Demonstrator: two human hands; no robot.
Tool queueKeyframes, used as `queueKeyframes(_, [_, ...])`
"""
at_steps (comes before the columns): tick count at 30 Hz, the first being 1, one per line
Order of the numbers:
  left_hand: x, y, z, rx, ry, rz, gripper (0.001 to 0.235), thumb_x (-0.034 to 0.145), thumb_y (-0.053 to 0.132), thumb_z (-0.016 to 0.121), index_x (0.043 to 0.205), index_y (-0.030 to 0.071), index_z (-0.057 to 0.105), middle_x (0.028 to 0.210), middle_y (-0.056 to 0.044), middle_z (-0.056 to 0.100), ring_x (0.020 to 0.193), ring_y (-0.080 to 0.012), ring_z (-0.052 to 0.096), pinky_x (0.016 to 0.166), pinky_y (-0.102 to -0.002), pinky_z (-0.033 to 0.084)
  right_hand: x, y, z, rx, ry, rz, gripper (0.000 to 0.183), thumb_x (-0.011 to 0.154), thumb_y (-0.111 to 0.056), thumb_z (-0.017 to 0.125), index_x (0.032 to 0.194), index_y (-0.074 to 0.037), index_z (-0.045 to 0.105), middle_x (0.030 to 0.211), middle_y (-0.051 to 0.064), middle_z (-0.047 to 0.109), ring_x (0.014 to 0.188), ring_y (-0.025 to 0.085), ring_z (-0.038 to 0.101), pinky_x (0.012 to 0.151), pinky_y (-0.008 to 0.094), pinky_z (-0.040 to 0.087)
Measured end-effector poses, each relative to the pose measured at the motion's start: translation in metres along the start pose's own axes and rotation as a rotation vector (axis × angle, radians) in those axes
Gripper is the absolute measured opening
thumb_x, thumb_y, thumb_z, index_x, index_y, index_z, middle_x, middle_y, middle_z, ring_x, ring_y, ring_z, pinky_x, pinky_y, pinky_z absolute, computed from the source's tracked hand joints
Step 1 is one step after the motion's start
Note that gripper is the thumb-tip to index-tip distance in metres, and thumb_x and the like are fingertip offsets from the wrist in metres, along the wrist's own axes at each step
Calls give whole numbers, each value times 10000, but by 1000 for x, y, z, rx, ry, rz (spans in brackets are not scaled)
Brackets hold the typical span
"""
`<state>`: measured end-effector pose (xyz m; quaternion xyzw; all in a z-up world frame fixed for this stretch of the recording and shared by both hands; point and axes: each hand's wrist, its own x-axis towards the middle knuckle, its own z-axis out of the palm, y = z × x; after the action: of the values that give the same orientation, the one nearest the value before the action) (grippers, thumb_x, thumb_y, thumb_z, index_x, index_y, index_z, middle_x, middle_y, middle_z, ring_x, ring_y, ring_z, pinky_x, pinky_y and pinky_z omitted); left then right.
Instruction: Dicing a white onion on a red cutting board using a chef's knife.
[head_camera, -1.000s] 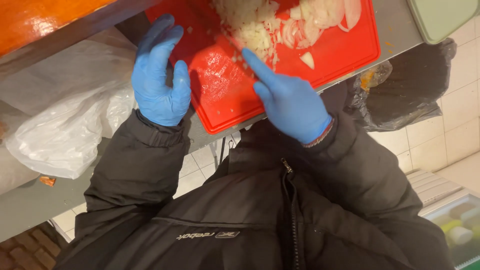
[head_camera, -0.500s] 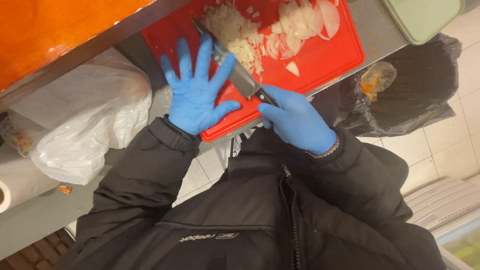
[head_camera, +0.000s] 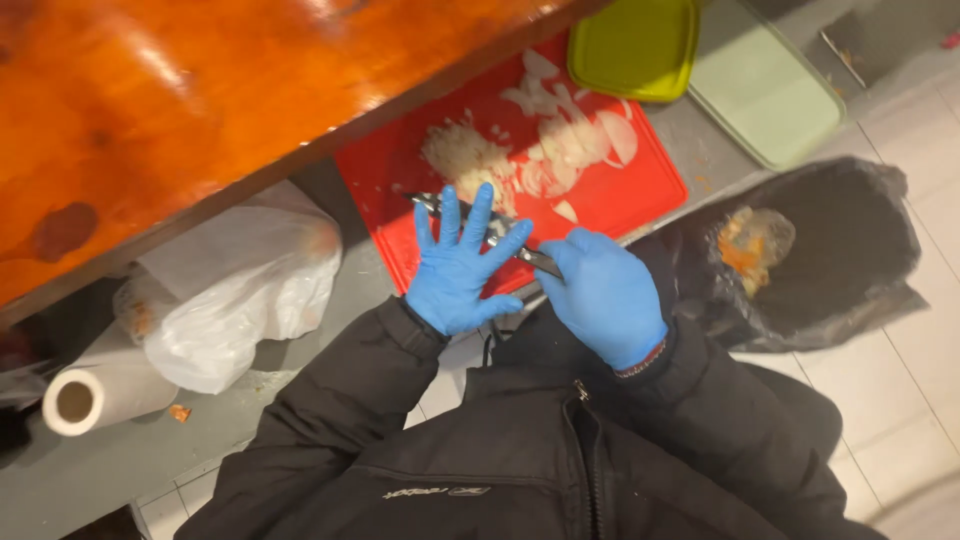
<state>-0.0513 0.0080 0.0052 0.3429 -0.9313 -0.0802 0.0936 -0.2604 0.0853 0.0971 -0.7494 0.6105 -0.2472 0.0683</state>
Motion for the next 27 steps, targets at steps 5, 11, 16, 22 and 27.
queueKeyframes(5, [10,-12,2,-9,16,-57,986,814,861,529,1619,326,335,1718,-182,69,1548,-538,-35,1136,-796,-45,-16,2,-8,-25,-1,71,298,816,-253,795,1050,-83,720,833,93,618,824,307,650,661,431,518])
queueKeyframes(11, [15,-50,-9,86,21,-249,970,828,733,619,1622,270,307,1705,-191,88,1535,-526,21,1126,-811,18,-40,25,-28,70,22,140,290,827,-256,793,1076,-111,757,868,78,678,829,315,675,681,419,527])
queueKeyframes(16, [22,-56,-14,106,-31,-334,925,872,608,670,1642,242,312,1725,-208,67,1552,-528,5,1141,-789,50,-100,87,18,379,43,525,348,849,-194,826,1163,-62,755,882,81,719,761,198,665,699,327,538])
queueKeyframes(22, [67,-57,-23,51,72,-180,380,986,436,691,1253,180,601,1595,-151,419,1522,-434,241,1176,-689,130,-167,170,70,733,487,721,329,982,-74,739,1290,21,673,1034,47,742,913,55,645,817,230,540])
queueKeyframes(27, [136,-31,-40,-231,76,-192,179,1006,245,726,1145,133,736,1348,-67,700,1379,-262,593,1146,-390,480,-183,199,80,779,683,693,313,1010,-52,723,1306,29,661,1085,28,733,957,59,661,865,230,549])
